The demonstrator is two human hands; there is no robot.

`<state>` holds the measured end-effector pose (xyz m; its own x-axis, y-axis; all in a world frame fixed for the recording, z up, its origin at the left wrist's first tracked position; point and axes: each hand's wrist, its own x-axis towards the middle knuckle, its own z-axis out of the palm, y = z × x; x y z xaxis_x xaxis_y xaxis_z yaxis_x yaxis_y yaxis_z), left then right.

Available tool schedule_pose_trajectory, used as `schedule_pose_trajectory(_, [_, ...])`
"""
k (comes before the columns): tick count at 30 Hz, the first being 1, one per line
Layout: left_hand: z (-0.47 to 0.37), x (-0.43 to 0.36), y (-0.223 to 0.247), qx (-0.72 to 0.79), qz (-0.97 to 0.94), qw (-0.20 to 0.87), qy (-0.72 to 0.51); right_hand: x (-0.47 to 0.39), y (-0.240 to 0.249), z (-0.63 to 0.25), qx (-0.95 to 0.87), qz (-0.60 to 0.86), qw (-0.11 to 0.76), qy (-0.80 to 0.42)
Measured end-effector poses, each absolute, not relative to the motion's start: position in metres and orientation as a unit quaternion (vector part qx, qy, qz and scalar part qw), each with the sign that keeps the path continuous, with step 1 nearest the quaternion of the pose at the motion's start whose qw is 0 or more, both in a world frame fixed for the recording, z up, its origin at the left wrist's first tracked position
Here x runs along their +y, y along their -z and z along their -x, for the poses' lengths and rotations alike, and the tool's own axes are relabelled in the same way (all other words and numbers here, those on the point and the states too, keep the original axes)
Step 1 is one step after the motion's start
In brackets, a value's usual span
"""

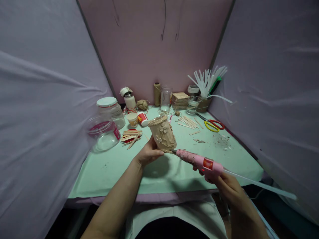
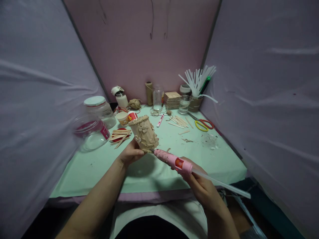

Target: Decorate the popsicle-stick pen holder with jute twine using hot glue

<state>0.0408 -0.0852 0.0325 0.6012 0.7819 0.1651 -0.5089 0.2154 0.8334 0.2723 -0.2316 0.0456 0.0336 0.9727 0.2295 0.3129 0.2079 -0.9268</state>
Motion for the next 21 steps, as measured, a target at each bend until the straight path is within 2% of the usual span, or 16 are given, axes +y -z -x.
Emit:
schedule_pose_trajectory(5, [-0.04, -0.085, -0.032, 0.144, -0.455, 0.758, -0.444, -0.229, -0.052, -0.268, -0.669, 0.462, 0.472, -0.342])
schedule_pose_trajectory(10, [-0.04, -0.085, -0.032, 0.147, -0.458, 0.747, -0.458, -0.224, -0.043, -0.264, -0.707, 0.417, 0.489, -0.294])
schedule_pose_trajectory(21, [-0.04, -0.083, -0.028, 0.146, -0.459, 0.743, -0.466, -0.223, -0.036, -0.267, -0.71, 0.438, 0.476, -0.279])
